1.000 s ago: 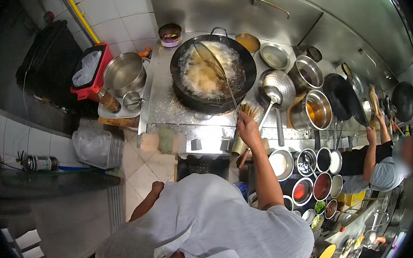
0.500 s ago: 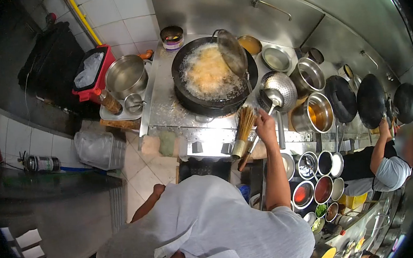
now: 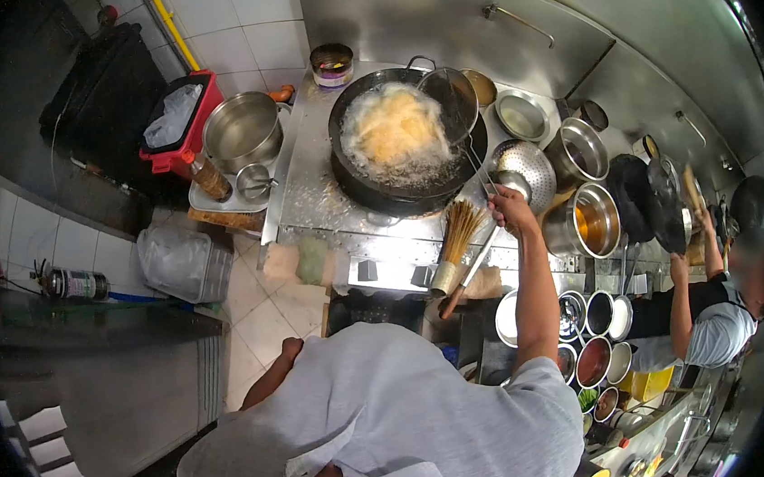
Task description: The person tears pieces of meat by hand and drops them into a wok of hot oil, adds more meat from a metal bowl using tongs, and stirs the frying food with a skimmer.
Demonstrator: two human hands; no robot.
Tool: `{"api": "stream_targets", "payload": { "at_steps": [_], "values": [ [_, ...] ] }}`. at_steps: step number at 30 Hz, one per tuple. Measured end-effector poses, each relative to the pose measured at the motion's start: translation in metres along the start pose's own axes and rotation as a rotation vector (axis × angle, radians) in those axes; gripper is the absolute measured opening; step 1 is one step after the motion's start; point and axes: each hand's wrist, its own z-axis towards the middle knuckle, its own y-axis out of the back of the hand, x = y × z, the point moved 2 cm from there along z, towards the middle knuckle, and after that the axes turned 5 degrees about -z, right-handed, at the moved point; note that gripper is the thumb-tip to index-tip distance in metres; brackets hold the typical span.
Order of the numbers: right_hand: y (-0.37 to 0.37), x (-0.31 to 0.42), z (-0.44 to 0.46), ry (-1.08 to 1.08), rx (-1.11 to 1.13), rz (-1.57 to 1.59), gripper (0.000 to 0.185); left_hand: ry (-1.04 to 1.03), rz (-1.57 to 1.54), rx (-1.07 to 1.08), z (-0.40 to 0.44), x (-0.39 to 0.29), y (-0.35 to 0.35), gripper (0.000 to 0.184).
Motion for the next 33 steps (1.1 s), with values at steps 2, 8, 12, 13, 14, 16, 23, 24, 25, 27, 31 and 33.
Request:
{"api": "stream_targets", "payload": {
  "at_steps": [2, 8, 12, 13, 14, 16, 23, 24, 25, 27, 31, 33],
  "values": [
    [-0.004, -0.005, 0.002, -0.025, 0.072, 0.058, 0.019, -0.108, 0.147, -0.050, -0.002, 0.000, -0.003, 0.012],
    [-0.029, -0.022, 0.001, -0.133, 0.229, 0.215, 0.012, -0.008, 0.096, -0.017, -0.009, -0.004, -0.001, 0.014],
    [-0.050, -0.027, -0.011, -0.176, 0.320, 0.395, 0.011, 0.002, 0.123, 0.007, -0.021, -0.010, 0.007, 0.016],
    [-0.055, -0.029, -0.015, -0.176, 0.319, 0.398, 0.011, 0.048, 0.080, -0.018, -0.024, -0.017, 0.018, 0.017],
    [-0.060, -0.032, -0.020, -0.182, 0.309, 0.472, 0.010, 0.094, 0.035, -0.044, -0.025, -0.017, 0.019, 0.018],
    [-0.065, -0.039, -0.025, -0.194, 0.333, 0.619, 0.009, 0.060, 0.046, -0.037, -0.024, -0.017, 0.019, 0.017],
    [-0.077, -0.040, -0.060, -0.115, 0.342, 0.718, 0.015, -0.041, 0.099, 0.055, -0.016, -0.002, 0.019, 0.012],
    [-0.077, -0.037, -0.064, -0.115, 0.342, 0.717, 0.015, -0.036, 0.108, 0.072, -0.017, -0.006, 0.024, 0.012],
    [-0.076, -0.035, -0.068, -0.111, 0.294, 0.713, 0.017, -0.042, 0.111, 0.065, -0.016, -0.005, 0.021, 0.012],
    [-0.077, -0.034, -0.070, -0.106, 0.243, 0.709, 0.019, -0.068, 0.123, 0.029, -0.013, -0.002, 0.009, 0.011],
    [-0.078, -0.029, -0.067, -0.044, 0.210, 0.603, 0.018, -0.121, 0.161, -0.030, -0.006, 0.002, -0.002, 0.011],
    [-0.075, -0.022, -0.068, -0.014, 0.102, 0.544, 0.015, -0.138, 0.157, -0.035, -0.005, 0.003, 0.000, 0.011]
  ]
}}
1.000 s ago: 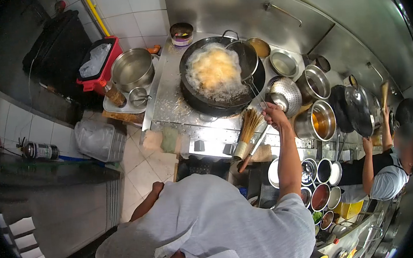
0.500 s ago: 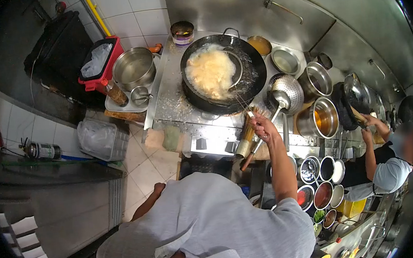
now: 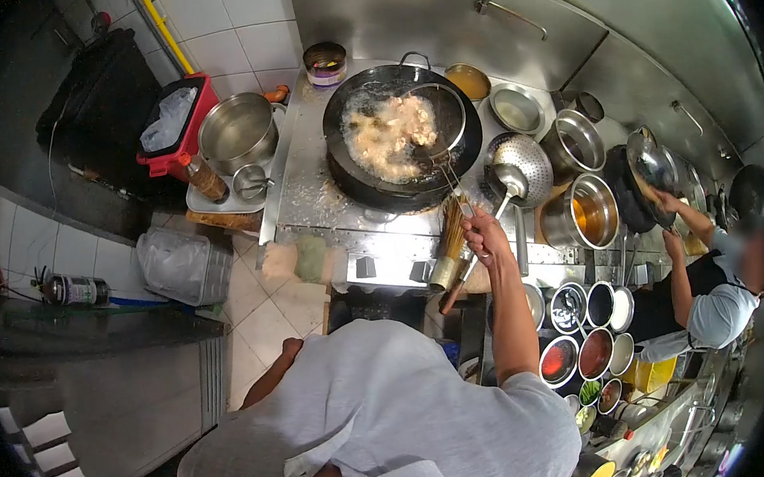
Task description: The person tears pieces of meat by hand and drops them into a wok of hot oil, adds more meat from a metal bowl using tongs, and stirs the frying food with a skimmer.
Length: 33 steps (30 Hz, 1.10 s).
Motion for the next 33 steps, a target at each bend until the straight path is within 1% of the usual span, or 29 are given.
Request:
{"api": "stream_targets", "payload": {
  "at_steps": [1, 2, 4, 5, 6, 8, 9, 12, 13, 14, 15, 16, 17, 18, 20, 24, 26, 27, 29, 32, 33],
  "values": [
    [0.003, -0.004, 0.005, 0.002, -0.056, -0.092, 0.014, 0.018, -0.012, 0.014, -0.001, 0.000, 0.006, 0.011],
    [0.006, -0.004, 0.007, 0.004, -0.059, -0.092, 0.014, 0.064, -0.037, 0.045, -0.002, 0.002, 0.009, 0.011],
    [0.008, 0.002, 0.008, 0.040, -0.049, -0.166, 0.013, 0.061, -0.020, 0.060, -0.002, 0.000, 0.012, 0.011],
    [0.008, 0.009, 0.005, 0.011, -0.106, -0.190, 0.012, 0.064, -0.005, 0.071, -0.001, 0.000, 0.013, 0.010],
    [0.004, 0.006, 0.005, 0.012, -0.107, -0.188, 0.012, 0.064, -0.003, 0.071, -0.001, 0.001, 0.015, 0.010],
    [-0.003, 0.001, 0.005, 0.070, -0.157, -0.216, 0.010, -0.022, 0.017, 0.034, -0.006, -0.008, 0.034, 0.011],
    [-0.001, 0.004, 0.004, 0.072, -0.159, -0.216, 0.010, -0.025, 0.017, 0.033, -0.004, -0.010, 0.038, 0.011],
    [0.003, 0.013, 0.003, 0.060, -0.110, -0.259, 0.011, 0.150, -0.416, 0.050, -0.002, -0.008, 0.042, 0.014],
    [0.001, 0.008, 0.003, 0.101, -0.164, -0.275, 0.015, 0.190, -0.490, 0.045, -0.001, -0.007, 0.039, 0.014],
    [0.002, 0.007, 0.004, 0.101, -0.167, -0.273, 0.015, 0.220, -0.528, 0.038, 0.000, -0.005, 0.037, 0.015],
    [0.004, 0.009, 0.004, 0.098, -0.164, -0.296, 0.019, 0.242, -0.553, 0.037, 0.001, -0.004, 0.035, 0.015],
    [0.003, 0.013, 0.003, 0.095, -0.160, -0.320, 0.023, 0.246, -0.548, 0.038, 0.002, -0.004, 0.033, 0.015],
    [0.004, 0.017, 0.000, 0.092, -0.203, -0.355, 0.030, 0.245, -0.539, 0.038, 0.003, -0.002, 0.031, 0.015],
    [0.001, 0.017, -0.002, 0.092, -0.202, -0.355, 0.030, 0.240, -0.519, 0.039, 0.004, -0.001, 0.028, 0.015],
    [-0.010, 0.014, -0.007, 0.158, -0.267, -0.484, 0.034, 0.218, -0.459, 0.039, 0.006, 0.000, 0.025, 0.015],
    [-0.001, 0.020, -0.010, 0.161, -0.263, -0.517, 0.035, 0.147, -0.299, 0.042, 0.009, 0.002, 0.016, 0.015],
    [-0.008, 0.021, -0.017, 0.253, -0.296, -0.645, 0.038, 0.118, -0.224, 0.043, 0.010, 0.001, 0.012, 0.016],
    [-0.005, 0.018, -0.016, 0.253, -0.295, -0.648, 0.038, 0.106, -0.194, 0.041, 0.010, 0.001, 0.010, 0.016],
    [-0.003, 0.012, -0.017, 0.442, -0.420, -0.943, 0.041, 0.087, -0.145, 0.032, 0.009, 0.002, 0.004, 0.016],
    [-0.025, 0.013, -0.040, 0.450, -0.375, -0.985, 0.044, 0.057, -0.082, 0.021, 0.008, -0.002, 0.002, 0.017],
    [-0.021, -0.001, -0.037, 0.494, -0.367, -0.908, 0.038, 0.044, -0.065, 0.014, 0.006, -0.008, 0.009, 0.017]
  ]
}}
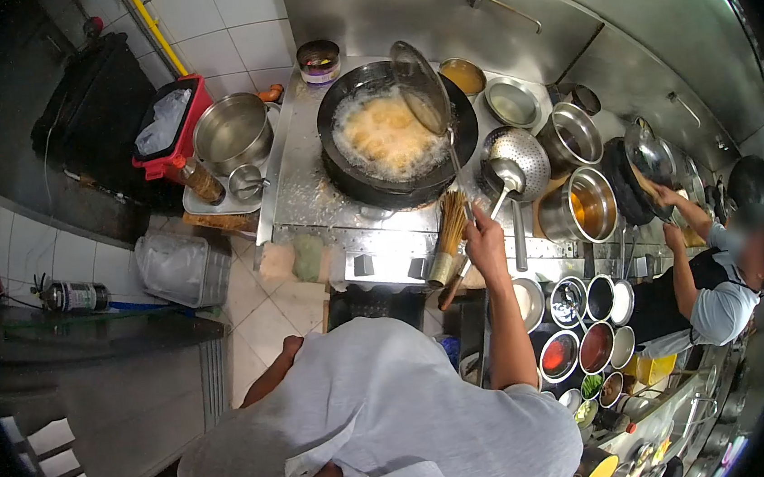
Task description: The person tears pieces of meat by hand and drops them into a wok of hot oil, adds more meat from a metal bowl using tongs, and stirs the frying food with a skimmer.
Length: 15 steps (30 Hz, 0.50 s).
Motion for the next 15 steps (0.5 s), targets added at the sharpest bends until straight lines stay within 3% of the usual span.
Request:
{"api": "stream_targets", "payload": {
  "at_steps": [5, 7, 15],
  "values": [
    [-0.025, 0.025, -0.019, -0.195, 0.170, -0.017, 0.035, -0.004, 0.067, 0.058, -0.005, 0.002, 0.007, 0.016],
    [-0.054, -0.005, -0.001, 0.063, 0.147, -0.040, 0.036, 0.003, 0.080, 0.086, -0.005, -0.004, 0.016, 0.015],
    [-0.067, 0.026, 0.015, 0.034, 0.124, -0.063, 0.041, 0.023, 0.056, 0.103, -0.006, -0.009, 0.040, 0.010]
  ]
}}
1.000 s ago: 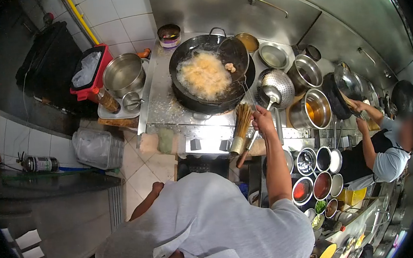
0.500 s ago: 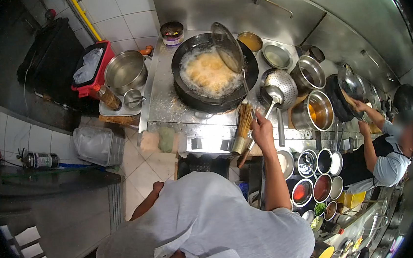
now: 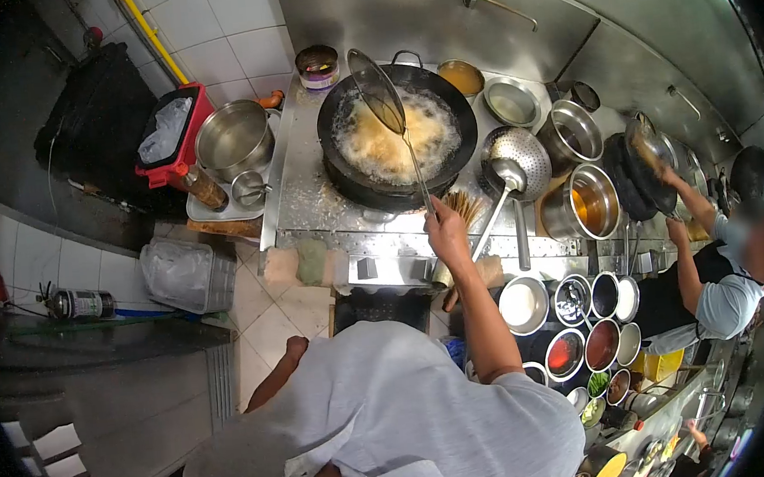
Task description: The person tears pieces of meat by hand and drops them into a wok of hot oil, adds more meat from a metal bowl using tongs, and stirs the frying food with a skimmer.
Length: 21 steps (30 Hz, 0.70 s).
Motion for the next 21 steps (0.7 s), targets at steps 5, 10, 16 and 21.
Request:
{"api": "stream_targets", "payload": {
  "at_steps": [5, 10, 16, 21],
  "values": [
    [-0.012, -0.043, 0.005, 0.294, -0.209, -0.262, 0.040, 0.002, -0.073, -0.044, -0.002, 0.010, -0.023, 0.010],
    [0.004, -0.035, -0.003, 0.003, -0.083, 0.023, 0.042, -0.020, -0.107, -0.107, -0.003, 0.019, -0.038, 0.012],
    [0.018, -0.022, -0.018, -0.046, -0.048, 0.085, 0.042, -0.054, -0.016, -0.047, -0.002, 0.015, -0.030, 0.013],
    [0.019, -0.038, -0.023, -0.010, -0.194, 0.079, 0.038, -0.037, 0.019, -0.036, 0.006, 0.011, -0.019, 0.010]
  ]
}}
